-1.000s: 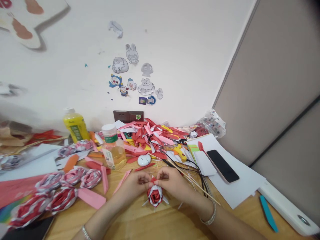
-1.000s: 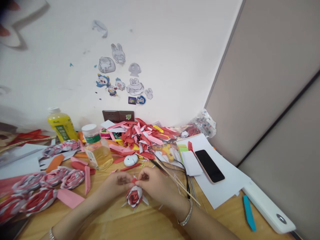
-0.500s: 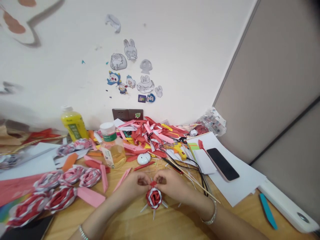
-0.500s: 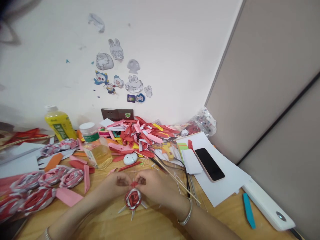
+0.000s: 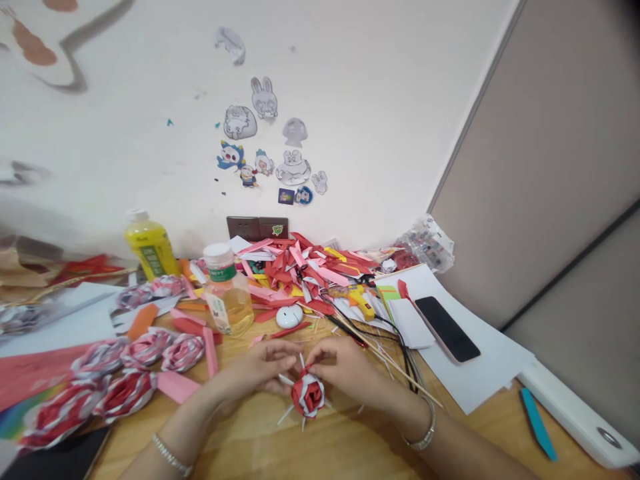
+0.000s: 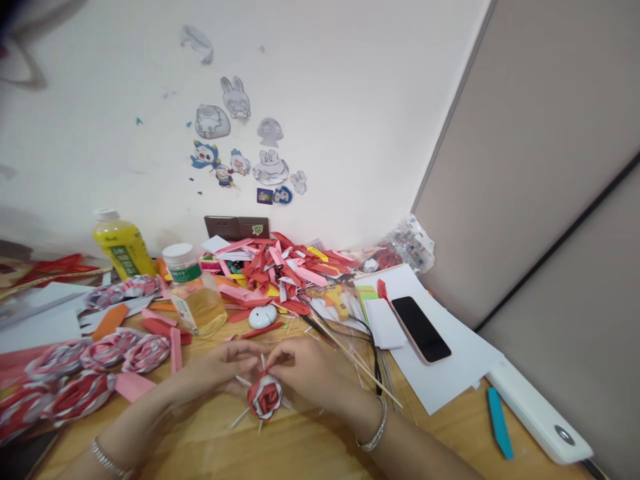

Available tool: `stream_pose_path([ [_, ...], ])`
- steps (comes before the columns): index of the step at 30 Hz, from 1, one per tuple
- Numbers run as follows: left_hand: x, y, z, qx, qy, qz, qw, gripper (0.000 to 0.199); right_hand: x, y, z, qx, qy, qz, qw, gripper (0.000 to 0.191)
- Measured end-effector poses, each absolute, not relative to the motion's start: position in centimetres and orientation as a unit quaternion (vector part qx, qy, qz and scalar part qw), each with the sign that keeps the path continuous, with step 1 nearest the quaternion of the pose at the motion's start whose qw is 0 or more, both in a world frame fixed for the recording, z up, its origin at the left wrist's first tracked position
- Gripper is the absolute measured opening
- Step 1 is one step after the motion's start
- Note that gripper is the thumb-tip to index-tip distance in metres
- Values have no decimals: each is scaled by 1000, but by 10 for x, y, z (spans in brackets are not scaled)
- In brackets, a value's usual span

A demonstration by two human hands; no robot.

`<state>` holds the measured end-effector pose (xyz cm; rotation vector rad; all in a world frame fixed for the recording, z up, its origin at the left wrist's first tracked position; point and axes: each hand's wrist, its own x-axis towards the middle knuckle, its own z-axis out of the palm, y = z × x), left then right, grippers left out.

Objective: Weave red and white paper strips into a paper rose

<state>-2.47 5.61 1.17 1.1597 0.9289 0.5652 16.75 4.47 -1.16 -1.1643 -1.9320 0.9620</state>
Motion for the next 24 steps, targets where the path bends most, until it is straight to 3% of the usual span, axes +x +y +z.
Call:
stream_pose_path([
  [8,-19,57,4,565,361,270,691,26,167,42,-3,-431,-770,348,317,12],
  [17,-19,57,-4,523,343,326,709,34,171,42,8,-340,-842,256,332,14],
  [22,-19,59,-6,532,334,323,708,36,176,43,19,-238,-901,210,294,16],
  [24,-19,60,-6,539,335,318,704,36,177,41,24,-260,-894,229,286,17],
])
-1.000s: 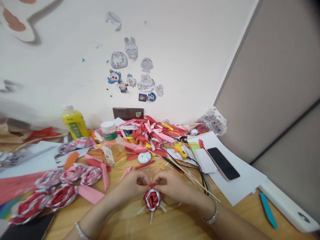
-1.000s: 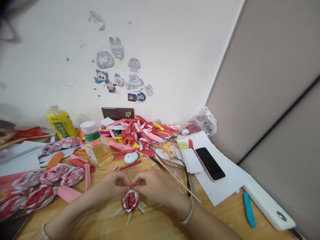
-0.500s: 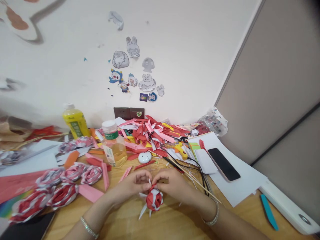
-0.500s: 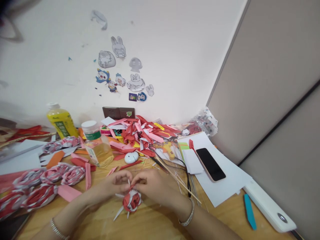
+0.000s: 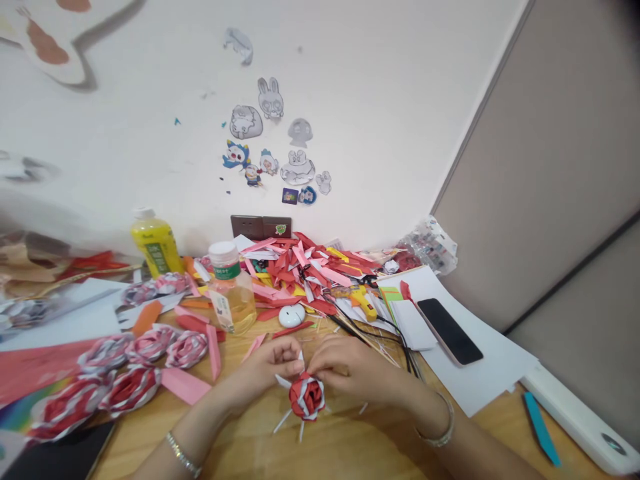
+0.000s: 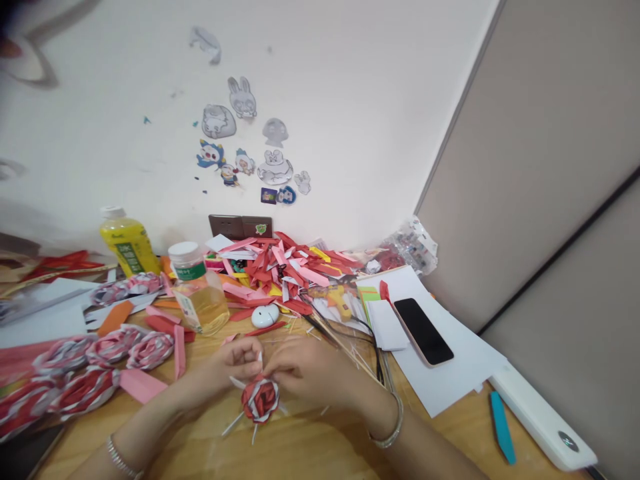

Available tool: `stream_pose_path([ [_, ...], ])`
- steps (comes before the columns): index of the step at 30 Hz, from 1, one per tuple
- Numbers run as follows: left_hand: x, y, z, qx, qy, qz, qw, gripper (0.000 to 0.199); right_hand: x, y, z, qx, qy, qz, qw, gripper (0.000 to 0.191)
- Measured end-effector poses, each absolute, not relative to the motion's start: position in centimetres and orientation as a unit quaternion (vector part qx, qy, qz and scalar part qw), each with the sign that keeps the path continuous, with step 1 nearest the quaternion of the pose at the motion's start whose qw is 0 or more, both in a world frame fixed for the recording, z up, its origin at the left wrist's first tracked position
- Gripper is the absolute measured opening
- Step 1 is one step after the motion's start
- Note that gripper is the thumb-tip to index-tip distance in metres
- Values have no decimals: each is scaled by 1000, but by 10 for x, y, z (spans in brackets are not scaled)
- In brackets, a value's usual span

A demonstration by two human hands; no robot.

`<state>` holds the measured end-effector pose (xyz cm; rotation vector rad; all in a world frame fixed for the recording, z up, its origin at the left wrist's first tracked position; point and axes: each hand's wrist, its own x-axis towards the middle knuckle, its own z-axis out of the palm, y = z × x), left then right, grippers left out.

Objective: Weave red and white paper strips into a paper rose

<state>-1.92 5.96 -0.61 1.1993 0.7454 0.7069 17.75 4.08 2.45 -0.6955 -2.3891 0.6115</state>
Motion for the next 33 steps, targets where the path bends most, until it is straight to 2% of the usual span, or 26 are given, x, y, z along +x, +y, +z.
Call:
stream_pose_path([
  [3,-20,61,-9,547,330,325,697,34,178,39,26,-310,-871,257,283,25],
  [10,-20,68,-24,548,317,347,692,35,174,39,17,-287,-880,239,293,34],
  [14,-21,67,-22,543,304,355,698,30,174,40,22,-320,-842,285,328,27],
  [19,-24,68,-18,517,278,388,711,25,179,57,7,-425,-707,417,382,15],
  [24,-25,74,-21,533,282,428,673,23,185,67,-7,-410,-682,492,353,29],
  [33,-20,69,-17,590,351,399,608,25,185,64,1,-381,-681,500,375,20],
])
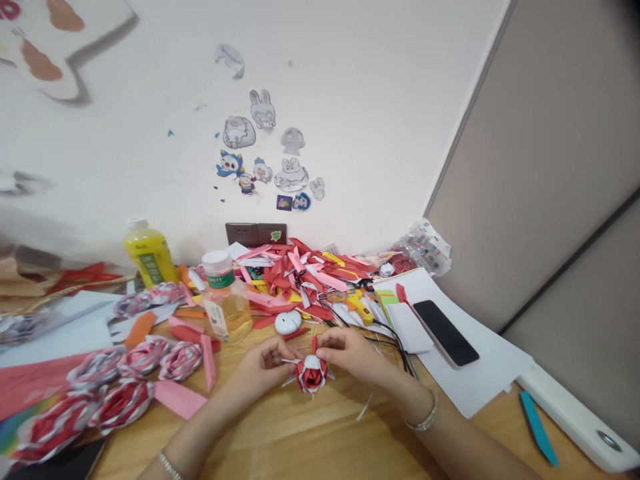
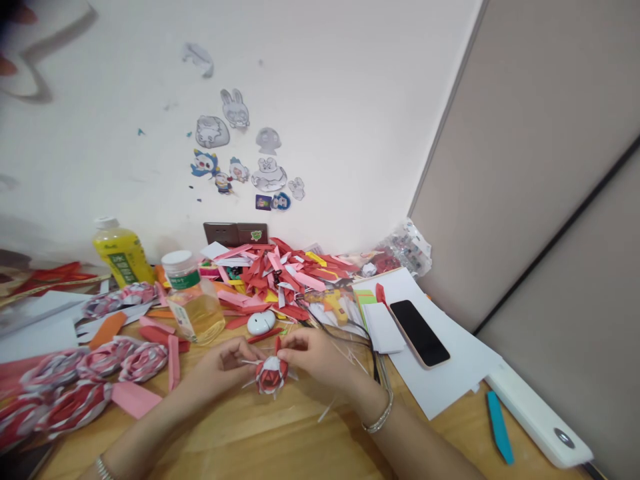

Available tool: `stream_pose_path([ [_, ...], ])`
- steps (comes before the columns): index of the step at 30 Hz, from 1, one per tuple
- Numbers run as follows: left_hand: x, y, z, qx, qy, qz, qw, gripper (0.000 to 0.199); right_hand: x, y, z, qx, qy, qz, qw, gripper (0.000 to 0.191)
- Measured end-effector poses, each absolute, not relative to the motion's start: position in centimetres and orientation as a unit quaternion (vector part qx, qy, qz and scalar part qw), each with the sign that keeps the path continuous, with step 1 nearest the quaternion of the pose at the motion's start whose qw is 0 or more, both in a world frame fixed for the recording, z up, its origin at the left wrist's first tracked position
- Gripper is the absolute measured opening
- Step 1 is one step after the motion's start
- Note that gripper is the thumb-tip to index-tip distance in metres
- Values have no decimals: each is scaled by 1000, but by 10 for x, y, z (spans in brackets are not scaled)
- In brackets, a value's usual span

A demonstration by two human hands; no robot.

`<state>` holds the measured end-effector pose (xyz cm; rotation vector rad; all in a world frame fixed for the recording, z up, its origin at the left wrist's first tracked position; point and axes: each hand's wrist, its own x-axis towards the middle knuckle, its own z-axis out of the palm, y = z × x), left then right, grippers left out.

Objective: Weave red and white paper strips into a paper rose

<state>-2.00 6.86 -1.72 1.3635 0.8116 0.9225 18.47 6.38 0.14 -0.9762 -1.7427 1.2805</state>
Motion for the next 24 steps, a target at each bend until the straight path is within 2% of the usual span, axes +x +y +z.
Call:
stream_pose_path([
  [5,-17,63,-8,651,382,372,540,18,182,61,0,-410,-696,450,380,12],
  [10,-6,55,0,664,391,368,521,29,176,56,2,-437,-711,400,378,14],
  [17,1,49,2,697,440,401,400,14,172,44,13,-491,-738,263,380,11],
  [20,-1,50,0,693,447,413,387,11,171,40,16,-494,-759,224,361,8],
  [24,-4,51,0,717,424,403,378,16,170,37,18,-483,-776,210,347,5],
])
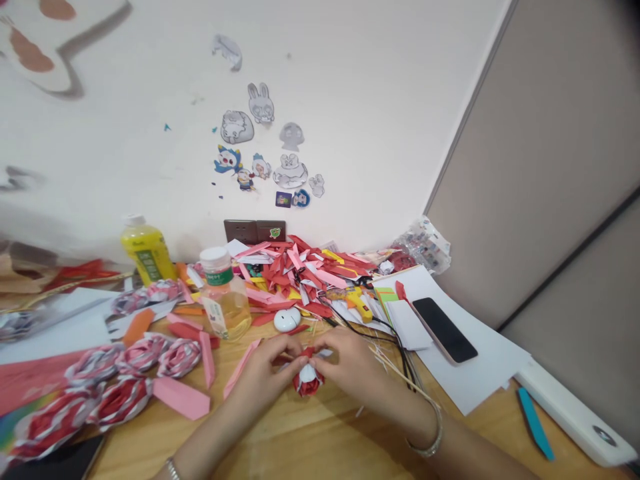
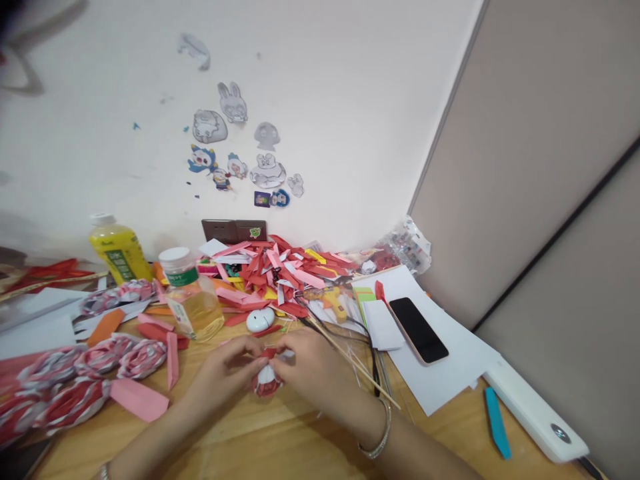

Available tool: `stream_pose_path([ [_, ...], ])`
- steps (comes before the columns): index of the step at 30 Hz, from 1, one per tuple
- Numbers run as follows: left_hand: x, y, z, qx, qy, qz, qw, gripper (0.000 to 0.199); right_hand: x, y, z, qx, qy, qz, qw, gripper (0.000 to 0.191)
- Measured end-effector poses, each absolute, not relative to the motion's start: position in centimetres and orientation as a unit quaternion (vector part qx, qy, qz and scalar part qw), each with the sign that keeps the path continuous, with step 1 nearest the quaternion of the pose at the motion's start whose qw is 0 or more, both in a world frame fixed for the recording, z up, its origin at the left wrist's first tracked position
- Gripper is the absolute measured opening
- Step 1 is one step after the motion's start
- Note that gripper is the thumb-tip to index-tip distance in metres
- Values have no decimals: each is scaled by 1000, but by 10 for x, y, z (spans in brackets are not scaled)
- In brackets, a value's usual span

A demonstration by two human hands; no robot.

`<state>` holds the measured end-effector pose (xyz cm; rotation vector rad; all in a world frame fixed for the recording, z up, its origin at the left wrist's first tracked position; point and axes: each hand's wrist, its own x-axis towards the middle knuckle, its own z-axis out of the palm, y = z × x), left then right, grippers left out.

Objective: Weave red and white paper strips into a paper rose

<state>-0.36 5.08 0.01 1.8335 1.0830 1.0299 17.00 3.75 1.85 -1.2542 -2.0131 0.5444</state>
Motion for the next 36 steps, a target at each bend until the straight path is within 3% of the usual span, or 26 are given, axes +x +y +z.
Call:
stream_pose_path([
  [9,-9,51,8,782,375,393,307,20,173,38,27,-407,-813,211,360,5],
  [15,-11,53,4,740,393,348,421,24,174,44,18,-414,-698,478,336,14],
  [17,-9,54,2,719,400,319,471,26,174,47,9,-417,-683,512,314,15],
  [27,-8,55,-7,671,408,247,567,29,176,53,-19,-474,-744,390,266,7],
  [36,-8,56,-8,684,416,284,528,14,177,48,-9,-436,-796,334,255,5],
])
